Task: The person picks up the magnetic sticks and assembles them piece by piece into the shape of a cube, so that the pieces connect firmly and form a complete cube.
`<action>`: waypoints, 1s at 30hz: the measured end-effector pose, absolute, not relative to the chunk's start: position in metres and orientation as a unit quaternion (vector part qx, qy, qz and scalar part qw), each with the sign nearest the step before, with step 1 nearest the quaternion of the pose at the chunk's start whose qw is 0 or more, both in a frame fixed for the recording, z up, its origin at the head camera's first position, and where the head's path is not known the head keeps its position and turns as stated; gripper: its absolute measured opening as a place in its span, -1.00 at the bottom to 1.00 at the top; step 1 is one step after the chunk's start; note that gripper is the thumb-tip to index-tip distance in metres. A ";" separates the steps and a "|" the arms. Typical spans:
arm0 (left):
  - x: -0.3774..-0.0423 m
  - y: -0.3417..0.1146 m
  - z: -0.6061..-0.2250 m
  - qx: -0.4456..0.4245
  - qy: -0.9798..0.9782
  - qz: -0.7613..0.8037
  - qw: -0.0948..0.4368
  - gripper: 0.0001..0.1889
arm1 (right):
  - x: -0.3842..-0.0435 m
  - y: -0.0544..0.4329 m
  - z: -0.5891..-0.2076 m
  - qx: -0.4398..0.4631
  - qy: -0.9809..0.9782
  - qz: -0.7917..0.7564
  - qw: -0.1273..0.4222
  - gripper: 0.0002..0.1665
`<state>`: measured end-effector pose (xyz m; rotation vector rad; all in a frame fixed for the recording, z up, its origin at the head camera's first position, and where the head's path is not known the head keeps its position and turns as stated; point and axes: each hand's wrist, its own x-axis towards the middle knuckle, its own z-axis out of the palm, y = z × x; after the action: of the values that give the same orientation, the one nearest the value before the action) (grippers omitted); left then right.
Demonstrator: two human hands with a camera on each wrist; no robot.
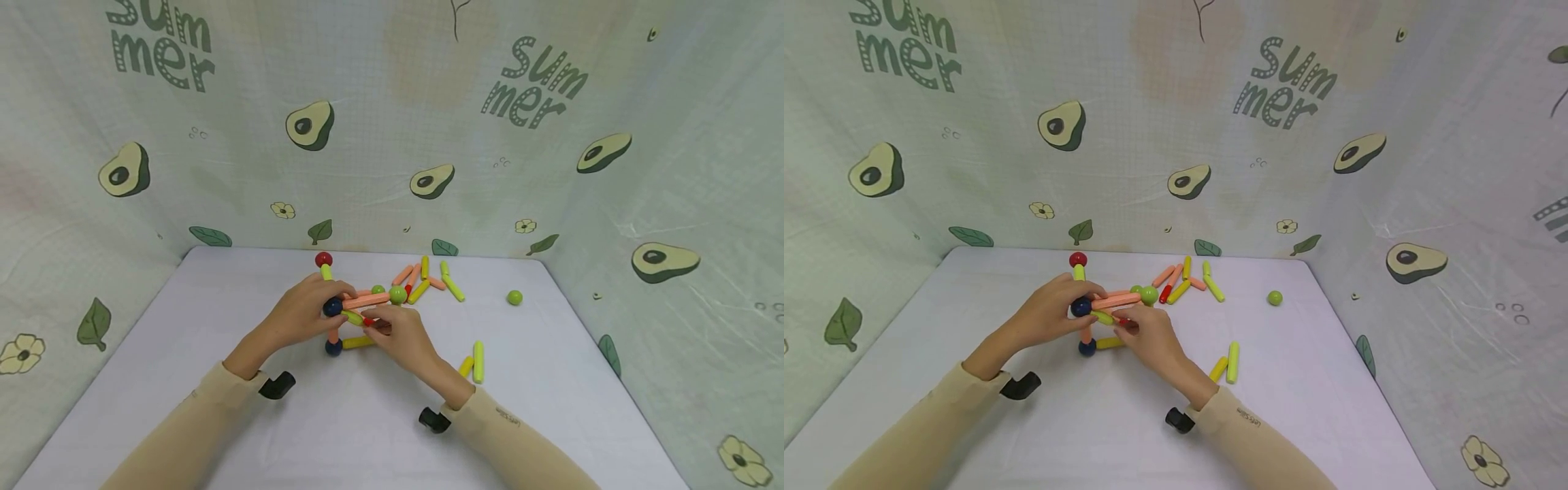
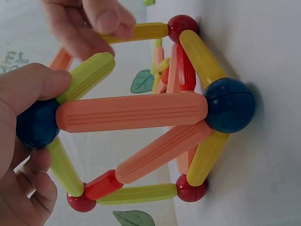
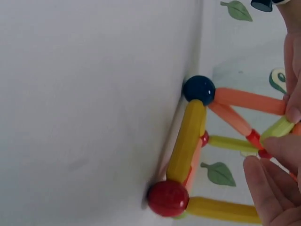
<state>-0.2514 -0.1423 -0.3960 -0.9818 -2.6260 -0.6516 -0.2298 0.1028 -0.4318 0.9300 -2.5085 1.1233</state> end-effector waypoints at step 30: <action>-0.252 -0.144 -0.396 -0.313 -0.918 -0.222 0.104 -0.58 | -0.230 0.235 -0.438 0.387 -0.906 0.157 -0.073 -0.72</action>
<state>-0.2519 -0.1436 -0.3962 -0.9230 -2.7064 -0.6543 -0.2295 0.2355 -0.4381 1.2770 -2.9852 0.5169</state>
